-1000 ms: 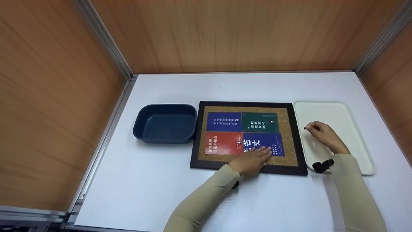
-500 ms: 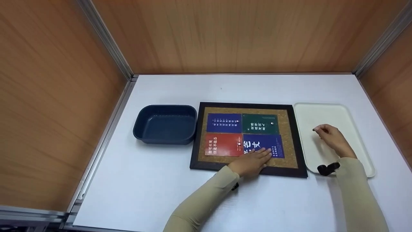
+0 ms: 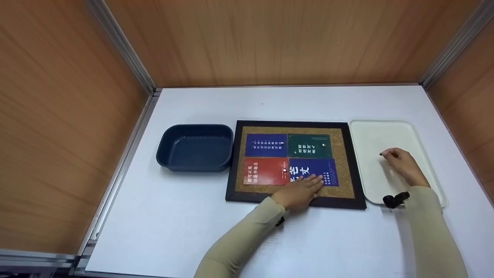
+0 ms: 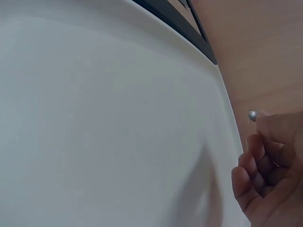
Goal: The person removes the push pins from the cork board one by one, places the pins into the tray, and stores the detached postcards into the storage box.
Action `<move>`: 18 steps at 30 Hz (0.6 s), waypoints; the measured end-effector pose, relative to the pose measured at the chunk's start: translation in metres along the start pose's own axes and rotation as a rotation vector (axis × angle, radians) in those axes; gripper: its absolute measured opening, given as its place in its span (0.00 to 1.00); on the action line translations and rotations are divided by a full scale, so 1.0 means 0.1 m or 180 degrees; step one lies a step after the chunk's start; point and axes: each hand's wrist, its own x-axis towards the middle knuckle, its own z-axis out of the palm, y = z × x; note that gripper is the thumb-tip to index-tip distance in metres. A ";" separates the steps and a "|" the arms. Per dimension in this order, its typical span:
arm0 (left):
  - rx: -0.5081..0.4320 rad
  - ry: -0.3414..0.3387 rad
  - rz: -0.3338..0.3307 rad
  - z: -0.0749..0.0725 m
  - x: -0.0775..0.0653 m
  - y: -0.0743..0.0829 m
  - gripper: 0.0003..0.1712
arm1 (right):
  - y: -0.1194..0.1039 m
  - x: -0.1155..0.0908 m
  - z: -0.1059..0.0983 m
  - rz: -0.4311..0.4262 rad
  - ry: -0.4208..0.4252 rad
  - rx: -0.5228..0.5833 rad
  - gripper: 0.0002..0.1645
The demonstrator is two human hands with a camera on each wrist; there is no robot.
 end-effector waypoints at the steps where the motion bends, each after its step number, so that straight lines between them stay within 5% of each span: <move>1: -0.0001 -0.0004 -0.0002 0.00 0.00 0.00 0.29 | 0.01 0.00 0.00 0.0014 -0.0014 0.0013 0.38; 18: -0.0020 -0.0040 -0.0021 -0.05 -0.03 0.01 0.29 | 0.15 0.04 -0.04 0.0151 0.0102 -0.0110 0.36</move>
